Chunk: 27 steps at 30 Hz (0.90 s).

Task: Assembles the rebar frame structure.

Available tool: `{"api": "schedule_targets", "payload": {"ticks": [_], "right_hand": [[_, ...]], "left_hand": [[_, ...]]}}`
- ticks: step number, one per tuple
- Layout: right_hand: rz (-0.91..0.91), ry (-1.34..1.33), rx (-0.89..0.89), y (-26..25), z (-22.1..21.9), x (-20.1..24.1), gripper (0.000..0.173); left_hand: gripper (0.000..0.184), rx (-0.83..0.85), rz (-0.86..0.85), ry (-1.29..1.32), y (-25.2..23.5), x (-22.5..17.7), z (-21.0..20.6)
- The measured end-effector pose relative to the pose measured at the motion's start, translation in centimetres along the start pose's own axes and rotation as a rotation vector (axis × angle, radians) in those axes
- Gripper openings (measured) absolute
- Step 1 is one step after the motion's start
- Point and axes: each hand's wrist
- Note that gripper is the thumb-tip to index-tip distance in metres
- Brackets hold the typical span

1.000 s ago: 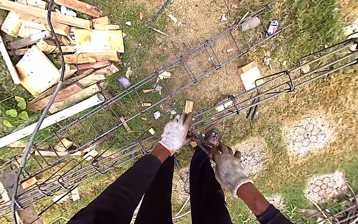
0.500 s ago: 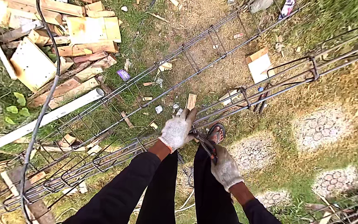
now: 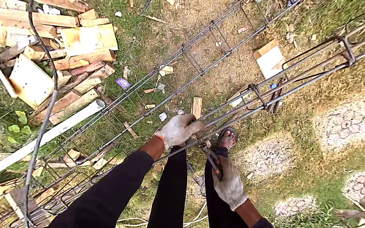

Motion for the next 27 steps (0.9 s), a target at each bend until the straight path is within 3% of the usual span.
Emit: {"api": "schedule_targets", "payload": {"ticks": [4, 11, 15, 20, 24, 27], "right_hand": [[0.089, -0.138, -0.091, -0.9, -2.9, -1.2, 0.037], [0.155, -0.249, -0.140, -3.4, -5.8, -2.2, 0.033], [0.118, -0.207, -0.123, -2.9, -4.9, -2.2, 0.034], [0.083, 0.005, -0.166, -2.2, -2.4, -1.7, 0.038], [0.045, 0.017, -0.035, -1.1, 0.4, -1.2, 0.041], [-0.130, -0.329, 0.349, -0.5, 3.2, -0.4, 0.030]], "left_hand": [[0.036, 0.001, 0.024, 0.150, 2.3, -1.3, 1.1], [0.030, 0.042, 0.010, 0.236, 0.4, -1.8, 2.1], [0.039, 0.064, -0.013, 0.354, -1.2, 0.2, 1.6], [0.041, 0.030, 0.006, 0.184, -1.8, 0.3, 1.5], [0.034, 0.012, 0.016, 0.141, -1.7, 0.1, 1.2], [0.032, -0.014, -0.009, 0.141, -1.4, 0.2, 0.9]]}}
Point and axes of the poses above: each hand's wrist, its own y-axis away from the middle knuckle, its own z-axis out of the back of the hand, x = y × z, and after that the axes turned 5 degrees about -z, right-handed
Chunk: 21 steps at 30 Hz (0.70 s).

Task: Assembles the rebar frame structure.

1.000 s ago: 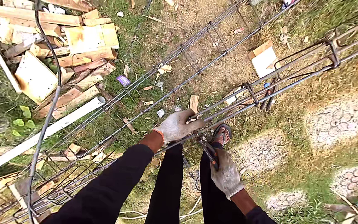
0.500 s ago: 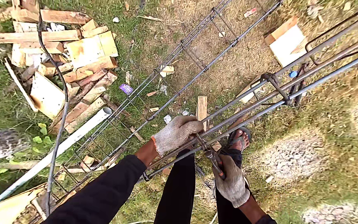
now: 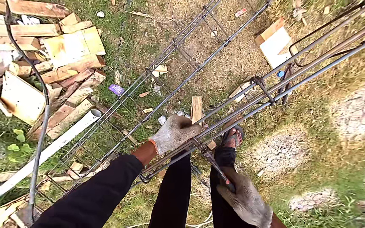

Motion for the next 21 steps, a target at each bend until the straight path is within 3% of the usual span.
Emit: {"api": "schedule_targets", "payload": {"ticks": [2, 4, 6, 8, 12, 15, 17, 19, 21], "right_hand": [[-0.160, -0.420, 0.360, 0.2, 1.6, 0.6, 0.020], [-0.301, -0.789, 0.715, -0.4, 2.8, 0.4, 0.021], [-0.346, -0.940, 0.909, -1.1, 3.5, -0.1, 0.029], [-0.361, -0.818, 0.892, -1.6, 4.4, 0.1, 0.042], [-0.355, -0.492, 0.516, -0.5, 5.1, 2.7, 0.042], [-0.297, -0.408, 0.343, 0.9, 3.8, 4.0, 0.071], [-0.274, -0.525, 0.379, 1.5, 2.8, 3.9, 0.068], [-0.284, -0.803, 0.549, 1.2, 2.3, 3.0, 0.049], [-0.306, -1.107, 0.743, 1.2, 1.7, 1.4, 0.047]], "left_hand": [[0.032, -0.006, -0.014, 0.002, 0.0, 0.2, -0.1], [0.030, -0.011, -0.037, 0.000, 0.2, 0.6, -0.3], [0.031, -0.005, -0.060, -0.001, 0.0, 0.7, -0.3], [0.032, -0.003, -0.054, -0.025, -0.2, 0.7, -0.1], [0.031, -0.023, -0.043, -0.070, 0.4, -0.6, 0.6], [0.030, -0.008, -0.052, -0.072, 0.2, -0.5, 1.0], [0.030, -0.020, -0.109, -0.066, -0.5, 1.4, 0.5], [0.031, -0.026, -0.150, -0.056, -0.7, 2.1, 0.3], [0.031, -0.026, -0.186, -0.062, -0.8, 2.2, 0.1]]}}
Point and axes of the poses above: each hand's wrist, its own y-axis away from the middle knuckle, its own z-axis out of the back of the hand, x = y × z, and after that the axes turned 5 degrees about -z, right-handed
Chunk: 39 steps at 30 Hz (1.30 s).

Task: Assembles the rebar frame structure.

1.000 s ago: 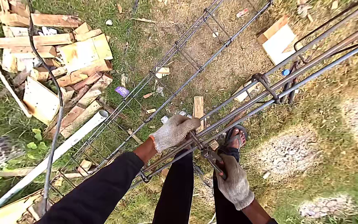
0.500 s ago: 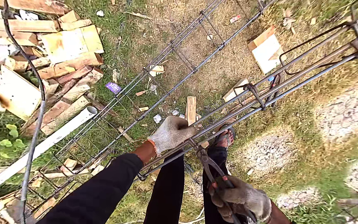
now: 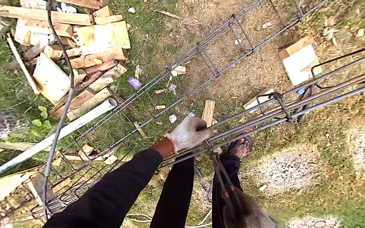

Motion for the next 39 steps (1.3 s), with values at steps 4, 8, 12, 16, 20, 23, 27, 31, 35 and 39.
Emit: {"api": "schedule_targets", "payload": {"ticks": [4, 8, 12, 16, 20, 23, 27, 31, 35, 39], "right_hand": [[-0.021, -0.199, 0.132, -0.1, -0.7, -1.2, 0.058], [-0.009, 0.349, -0.266, 1.3, -1.9, 1.4, 0.072], [0.073, 1.115, -0.645, 1.9, -3.6, 2.9, 0.089], [-0.102, 1.583, -0.941, 0.8, -4.3, 3.4, 0.079], [-0.062, 1.818, -1.108, 0.0, -4.2, 3.4, 0.069], [0.092, 1.925, -1.211, -0.1, -3.2, 3.4, 0.058], [0.157, 2.026, -1.201, 0.5, -2.6, 5.1, 0.052], [0.185, 2.091, -1.142, 0.8, -1.8, 5.8, 0.055], [0.125, 2.097, -1.104, 0.5, -1.2, 6.7, 0.054], [0.100, 2.063, -1.047, 0.6, -1.7, 7.3, 0.051]], "left_hand": [[0.030, 0.018, 0.010, -0.032, 0.5, -0.4, -0.3], [0.031, 0.024, -0.010, -0.109, 1.0, -1.8, -0.1], [0.030, 0.020, -0.005, -0.121, 1.0, -1.6, -0.2], [0.038, -0.012, 0.012, -0.094, 0.9, -2.0, -0.5], [0.038, -0.019, -0.001, -0.102, 1.2, -2.8, -0.5], [0.036, -0.035, -0.045, -0.117, 1.0, -3.3, -0.4], [0.034, -0.008, -0.124, -0.128, 1.2, -3.5, -0.3], [0.034, -0.064, -0.139, -0.161, 1.7, -3.8, -0.8], [0.041, -0.339, -0.018, -0.485, 4.0, -5.5, -1.7], [0.026, -0.417, -0.069, -0.767, 8.5, -6.1, -4.6]]}}
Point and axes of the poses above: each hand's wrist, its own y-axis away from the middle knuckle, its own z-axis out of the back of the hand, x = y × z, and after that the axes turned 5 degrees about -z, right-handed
